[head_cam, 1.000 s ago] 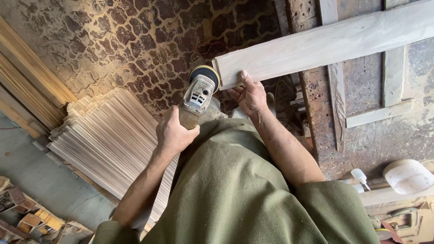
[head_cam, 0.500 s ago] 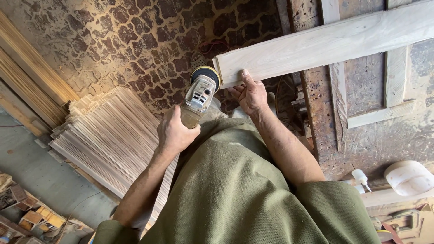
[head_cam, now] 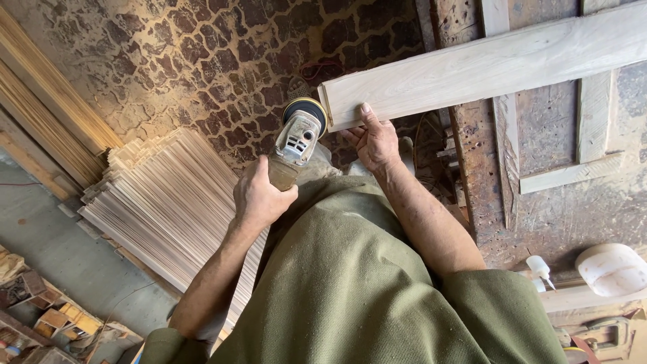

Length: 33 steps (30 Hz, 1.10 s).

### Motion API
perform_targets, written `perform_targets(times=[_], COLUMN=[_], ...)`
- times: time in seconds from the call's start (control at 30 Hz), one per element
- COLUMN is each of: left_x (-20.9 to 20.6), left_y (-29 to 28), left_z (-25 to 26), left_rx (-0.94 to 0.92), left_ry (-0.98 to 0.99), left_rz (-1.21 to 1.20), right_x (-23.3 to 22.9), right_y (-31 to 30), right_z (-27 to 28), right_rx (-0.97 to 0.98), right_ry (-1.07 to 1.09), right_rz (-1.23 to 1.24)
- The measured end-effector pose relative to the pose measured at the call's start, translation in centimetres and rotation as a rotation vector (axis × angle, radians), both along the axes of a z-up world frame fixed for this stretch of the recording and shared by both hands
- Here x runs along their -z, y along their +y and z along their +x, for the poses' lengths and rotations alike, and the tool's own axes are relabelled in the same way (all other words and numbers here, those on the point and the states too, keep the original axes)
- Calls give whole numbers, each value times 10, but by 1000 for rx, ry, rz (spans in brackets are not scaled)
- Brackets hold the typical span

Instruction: The recorder is sanding a wooden plank using a handheld power tool and filling cracks with glue and sawdust.

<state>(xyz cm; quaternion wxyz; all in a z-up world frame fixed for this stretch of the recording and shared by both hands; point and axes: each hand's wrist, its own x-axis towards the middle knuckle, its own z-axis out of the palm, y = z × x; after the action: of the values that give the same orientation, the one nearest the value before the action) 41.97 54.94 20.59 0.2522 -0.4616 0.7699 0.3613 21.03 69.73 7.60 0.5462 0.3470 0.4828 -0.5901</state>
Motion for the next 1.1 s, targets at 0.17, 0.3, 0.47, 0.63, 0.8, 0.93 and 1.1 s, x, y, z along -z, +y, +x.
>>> perform_targets(times=[0.17, 0.3, 0.47, 0.63, 0.8, 0.93, 1.1], left_x=[-6, -5, -13, -31, -26, -15, -6], left_y=[-4, -2, 0, -2, 0, -4, -17], left_z=[-11, -11, -15, -25, -10, -8, -18], left_rx=[1, -8, 29, -8, -14, -44, -9], left_ry=[-25, -13, 19, -124, -135, -32, 13], left_rz=[-7, -8, -42, 99, 137, 74, 11], right_x=[-2, -1, 0, 3, 1, -4, -1], right_y=[-2, -5, -2, -1, -2, -1, 1], right_z=[-1, -1, 0, 0, -3, -1, -1], right_rx=[10, 2, 2, 23, 5, -1, -3], right_ry=[2, 0, 2, -1, 1, 0, 4], right_rz=[-12, 4, -2, -43, -25, -23, -23])
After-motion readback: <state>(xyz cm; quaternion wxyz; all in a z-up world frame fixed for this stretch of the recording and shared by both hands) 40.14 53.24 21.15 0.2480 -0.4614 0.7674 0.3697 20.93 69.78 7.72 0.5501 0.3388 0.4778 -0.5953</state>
